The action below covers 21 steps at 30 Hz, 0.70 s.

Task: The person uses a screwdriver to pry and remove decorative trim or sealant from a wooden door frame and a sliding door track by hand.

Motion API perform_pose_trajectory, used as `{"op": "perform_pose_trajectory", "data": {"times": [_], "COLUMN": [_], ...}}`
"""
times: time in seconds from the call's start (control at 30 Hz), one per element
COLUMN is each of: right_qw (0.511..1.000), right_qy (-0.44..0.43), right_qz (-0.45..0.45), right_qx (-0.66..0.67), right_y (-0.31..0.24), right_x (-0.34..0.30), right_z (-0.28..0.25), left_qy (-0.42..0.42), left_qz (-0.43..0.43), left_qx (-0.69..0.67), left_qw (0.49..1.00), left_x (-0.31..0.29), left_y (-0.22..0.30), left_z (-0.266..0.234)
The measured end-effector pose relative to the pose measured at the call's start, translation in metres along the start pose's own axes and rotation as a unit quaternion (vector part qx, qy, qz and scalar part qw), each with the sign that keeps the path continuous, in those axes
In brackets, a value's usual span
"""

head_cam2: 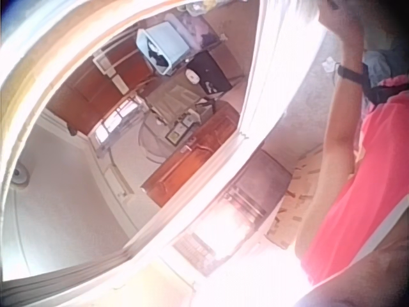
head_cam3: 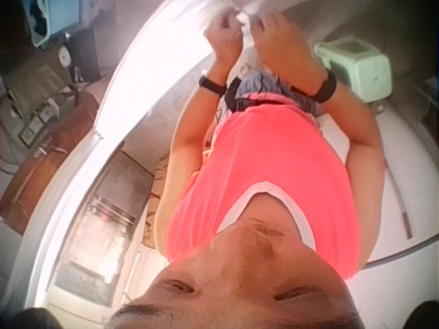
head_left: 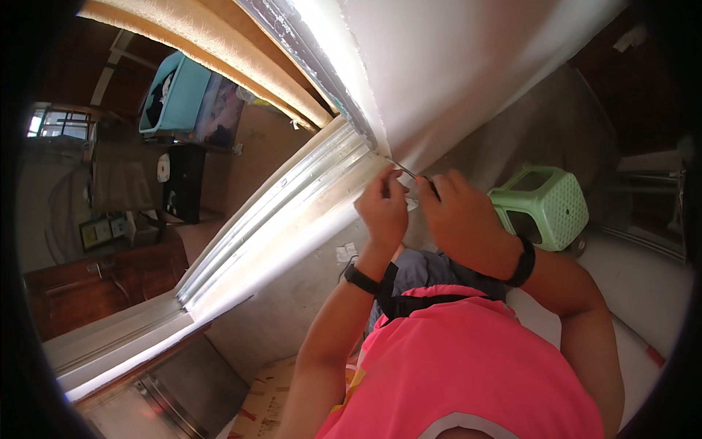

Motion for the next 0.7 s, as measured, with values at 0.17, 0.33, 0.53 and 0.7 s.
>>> {"op": "perform_pose_trajectory", "data": {"times": [0.17,0.33,0.53,0.7], "right_qw": [0.998,0.992,0.988,0.987], "right_qy": [0.013,-0.007,0.014,0.004], "right_qz": [0.030,0.051,0.074,0.077], "right_qx": [0.057,0.114,0.138,0.141], "right_y": [0.005,0.009,0.016,0.022], "right_x": [-0.026,-0.037,-0.046,-0.053], "right_z": [-0.001,-0.005,-0.006,-0.009], "left_qy": [0.057,0.062,0.118,0.105], "left_qz": [-0.349,-0.412,-0.471,-0.475], "left_qx": [-0.256,-0.327,-0.397,-0.454], "left_qw": [0.900,0.848,0.779,0.747], "left_x": [0.027,0.035,0.044,0.046], "left_y": [-0.035,-0.032,-0.043,-0.053], "left_z": [0.003,0.014,0.010,0.014]}}
Point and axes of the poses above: each hand's wrist, its own x-axis towards the middle knuckle, its own z-axis out of the palm, y = z × x, the point moved 4 cm from there along x, towards the middle knuckle, and after that the axes turned 6 degrees about x, right-handed, at the moved point
